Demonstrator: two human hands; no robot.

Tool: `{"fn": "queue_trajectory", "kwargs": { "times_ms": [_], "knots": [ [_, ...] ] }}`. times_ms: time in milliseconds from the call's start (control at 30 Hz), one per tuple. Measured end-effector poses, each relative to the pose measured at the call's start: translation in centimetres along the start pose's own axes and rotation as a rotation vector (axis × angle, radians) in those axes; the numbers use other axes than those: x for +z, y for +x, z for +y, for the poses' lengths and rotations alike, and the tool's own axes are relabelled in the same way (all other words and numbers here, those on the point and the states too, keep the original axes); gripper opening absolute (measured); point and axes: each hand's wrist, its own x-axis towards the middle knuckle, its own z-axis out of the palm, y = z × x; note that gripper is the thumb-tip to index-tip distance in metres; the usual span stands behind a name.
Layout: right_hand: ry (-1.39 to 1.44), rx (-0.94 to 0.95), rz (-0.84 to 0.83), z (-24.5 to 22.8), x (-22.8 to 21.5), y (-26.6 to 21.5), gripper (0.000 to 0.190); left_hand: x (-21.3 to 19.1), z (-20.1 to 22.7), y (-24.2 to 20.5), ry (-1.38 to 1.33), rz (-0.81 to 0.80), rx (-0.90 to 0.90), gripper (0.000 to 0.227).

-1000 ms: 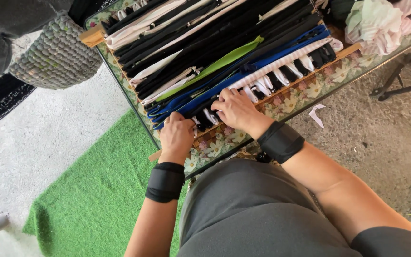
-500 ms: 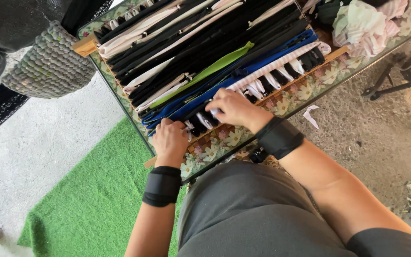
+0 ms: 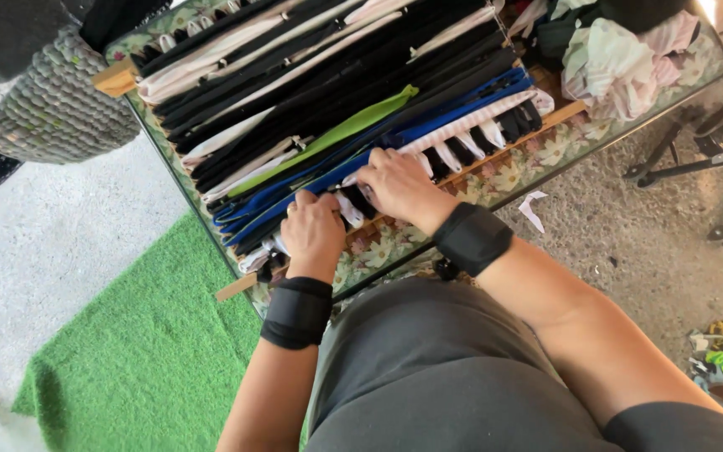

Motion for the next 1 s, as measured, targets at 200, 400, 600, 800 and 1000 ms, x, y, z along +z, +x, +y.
{"fn": "queue_trajectory", "kwargs": {
  "times_ms": [200,400,600,800,1000],
  "knots": [
    [0.055,-0.082,-0.096,1.1,0.9,-0.2,0.019,0.3,0.1,0.7,0.022,-0.020,-0.063,0.021],
    [0.238,-0.103,-0.137,3.3,-0.8,0.0,0.030,2.0,-0.8,-0.2,-0.064,-0.038,-0.090,0.023],
    [-0.152,0.147,-0.248,7.2,-3.3,-1.9,0.011,0.7,2.9,0.9,-0.157,0.104,0.075,0.016],
    [-0.134,-0.031,-0.111,7.1,-4.5,-2.7,0.017,2.2,7.2,2.5,-0.038,0.008,0.048,0.023],
    [0.069,-0.107,-0.046,8.9,-4.4,-3.2,0.022,3.5,7.4,2.8,-0.041,0.008,0.016,0.037]
  ]
}}
